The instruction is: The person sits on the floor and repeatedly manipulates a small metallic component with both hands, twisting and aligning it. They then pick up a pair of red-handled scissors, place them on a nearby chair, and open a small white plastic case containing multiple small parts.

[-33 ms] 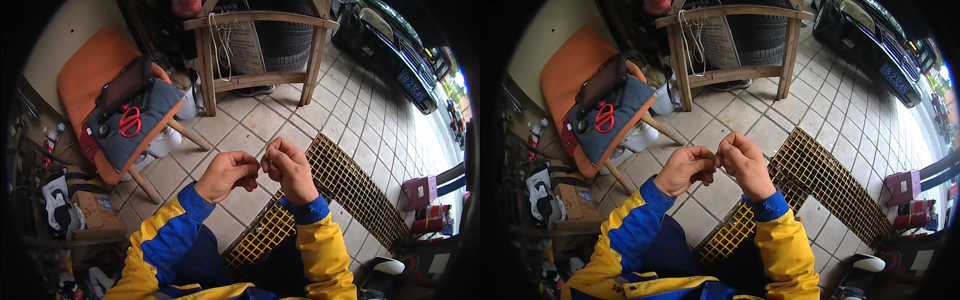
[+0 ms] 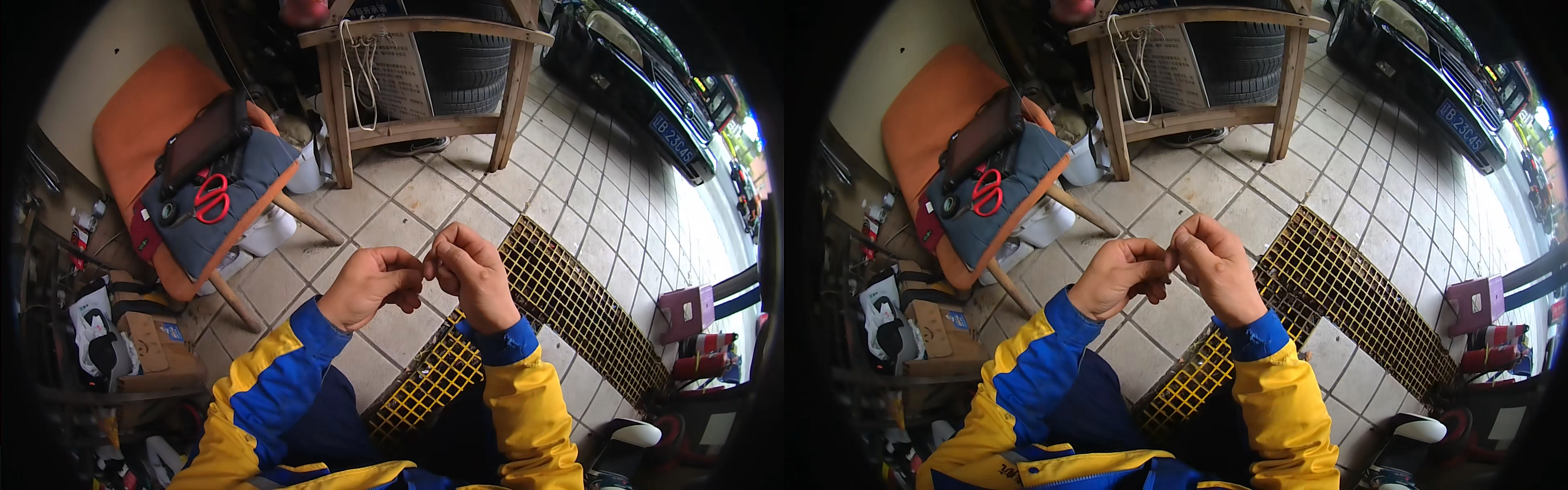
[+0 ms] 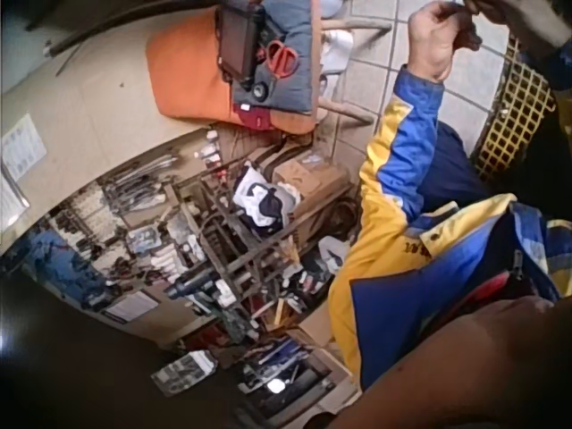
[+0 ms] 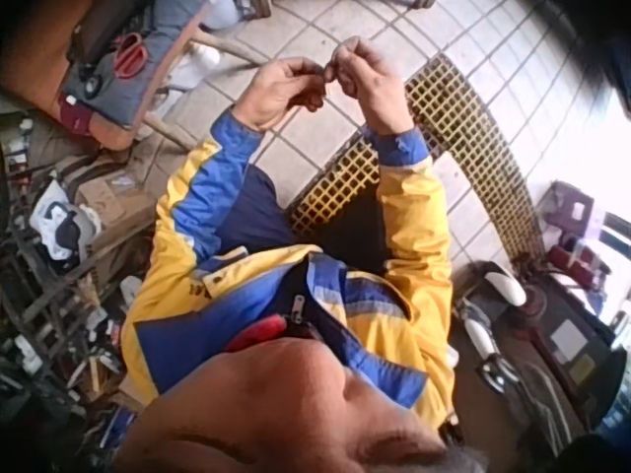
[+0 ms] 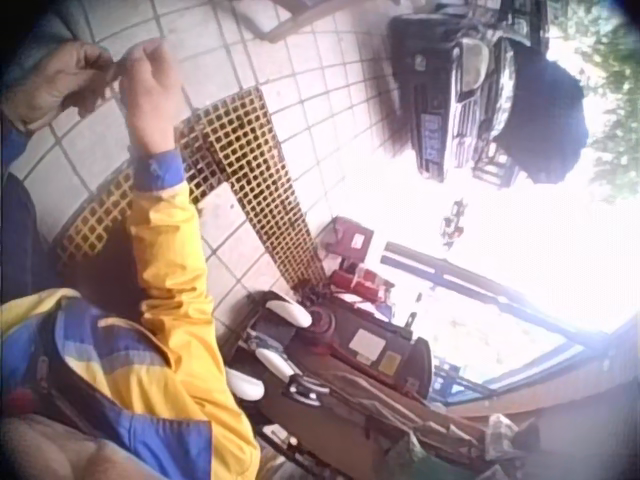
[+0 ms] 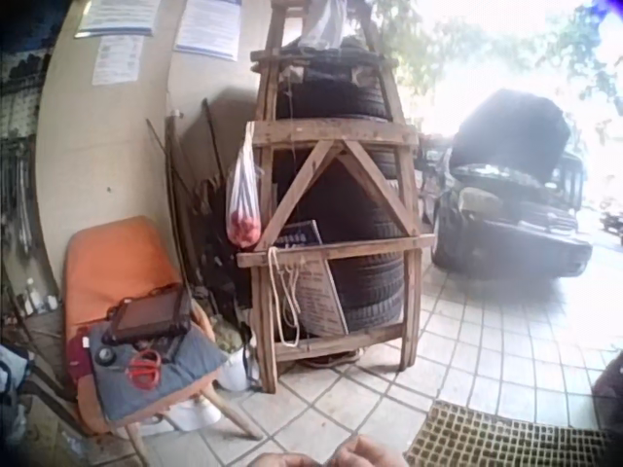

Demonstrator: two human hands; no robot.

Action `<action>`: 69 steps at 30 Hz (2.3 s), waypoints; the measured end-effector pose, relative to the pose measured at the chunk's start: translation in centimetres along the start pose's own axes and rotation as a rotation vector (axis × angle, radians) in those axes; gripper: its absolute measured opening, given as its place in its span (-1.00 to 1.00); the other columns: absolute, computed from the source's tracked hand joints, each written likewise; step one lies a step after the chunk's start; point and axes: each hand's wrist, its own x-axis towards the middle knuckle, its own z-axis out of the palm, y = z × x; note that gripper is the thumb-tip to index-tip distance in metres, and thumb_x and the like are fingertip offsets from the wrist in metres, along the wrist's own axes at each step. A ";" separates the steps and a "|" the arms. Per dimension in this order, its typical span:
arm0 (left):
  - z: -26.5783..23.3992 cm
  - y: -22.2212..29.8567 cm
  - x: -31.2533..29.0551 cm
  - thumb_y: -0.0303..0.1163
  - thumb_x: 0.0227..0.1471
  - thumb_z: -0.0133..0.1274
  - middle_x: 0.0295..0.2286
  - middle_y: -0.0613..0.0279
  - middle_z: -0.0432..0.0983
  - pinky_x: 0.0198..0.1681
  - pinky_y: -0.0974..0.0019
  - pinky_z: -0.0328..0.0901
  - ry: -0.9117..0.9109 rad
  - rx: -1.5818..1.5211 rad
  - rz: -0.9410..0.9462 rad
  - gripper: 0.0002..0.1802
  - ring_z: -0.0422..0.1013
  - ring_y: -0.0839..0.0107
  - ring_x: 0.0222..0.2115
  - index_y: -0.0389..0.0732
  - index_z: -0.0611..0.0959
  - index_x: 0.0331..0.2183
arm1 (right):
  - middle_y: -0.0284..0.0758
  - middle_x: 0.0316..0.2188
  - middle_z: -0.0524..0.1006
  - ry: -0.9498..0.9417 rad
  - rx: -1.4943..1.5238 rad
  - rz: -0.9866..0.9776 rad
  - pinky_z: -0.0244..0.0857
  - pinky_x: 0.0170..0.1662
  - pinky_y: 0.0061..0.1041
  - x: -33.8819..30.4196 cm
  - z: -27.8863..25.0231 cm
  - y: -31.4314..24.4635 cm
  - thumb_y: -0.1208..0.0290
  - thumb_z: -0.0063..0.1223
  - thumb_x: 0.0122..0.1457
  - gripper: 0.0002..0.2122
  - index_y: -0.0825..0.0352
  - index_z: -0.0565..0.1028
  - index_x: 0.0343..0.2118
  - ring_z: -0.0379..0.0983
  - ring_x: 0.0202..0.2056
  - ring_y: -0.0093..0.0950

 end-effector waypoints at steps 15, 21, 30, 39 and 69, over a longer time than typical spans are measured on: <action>-0.9 -0.2 0.2 -0.41 0.30 0.17 -0.35 0.22 0.62 -0.32 0.38 0.52 0.020 -0.079 -0.084 -0.83 0.61 0.43 -0.41 -0.31 0.66 -0.15 | -0.49 -0.39 0.55 0.121 -0.393 0.052 0.20 -0.31 -0.65 1.8 -1.9 1.9 0.45 0.00 0.40 -0.88 0.31 0.58 -0.19 0.29 -0.40 -0.75; -1.5 -0.5 0.5 -0.39 0.32 0.15 -0.33 0.22 0.64 -0.29 0.36 0.53 0.048 -0.110 -0.080 -0.84 0.62 0.42 -0.39 -0.27 0.66 -0.15 | -0.53 -0.37 0.51 -0.052 -0.363 0.081 0.29 -0.26 -0.66 1.1 -2.6 0.8 0.47 0.20 0.27 -0.85 0.38 0.59 -0.14 0.37 -0.36 -0.74; -1.4 -0.6 0.2 -0.41 0.31 0.16 -0.32 0.20 0.66 -0.23 0.33 0.56 0.080 -0.115 -0.035 -0.85 0.63 0.40 -0.35 -0.27 0.65 -0.15 | -0.32 -0.50 0.64 -0.012 -0.653 -0.018 0.43 -0.29 -0.51 1.0 -1.8 1.2 0.37 0.30 0.22 -0.80 0.45 0.65 -0.34 0.49 -0.43 -0.60; -1.3 -0.6 0.2 -0.50 0.25 0.20 -0.32 0.20 0.66 -0.21 0.37 0.57 0.114 -0.117 0.065 -0.90 0.63 0.43 -0.35 -0.30 0.67 -0.20 | -0.32 -0.49 0.65 -0.099 -0.625 0.046 0.44 -0.26 -0.52 1.0 -2.0 1.9 0.39 0.27 0.19 -0.81 0.45 0.66 -0.33 0.51 -0.42 -0.60; 0.0 -0.2 -0.1 -0.70 0.19 0.14 -0.36 0.18 0.65 -0.24 0.40 0.54 0.283 0.460 0.553 -0.86 0.63 0.47 -0.36 -0.34 0.64 -0.20 | -0.33 -0.21 0.66 -0.178 -0.222 0.059 0.48 -0.01 -0.51 1.2 -1.2 1.8 0.58 0.22 0.28 -0.88 0.46 0.59 -0.16 0.59 -0.15 -0.54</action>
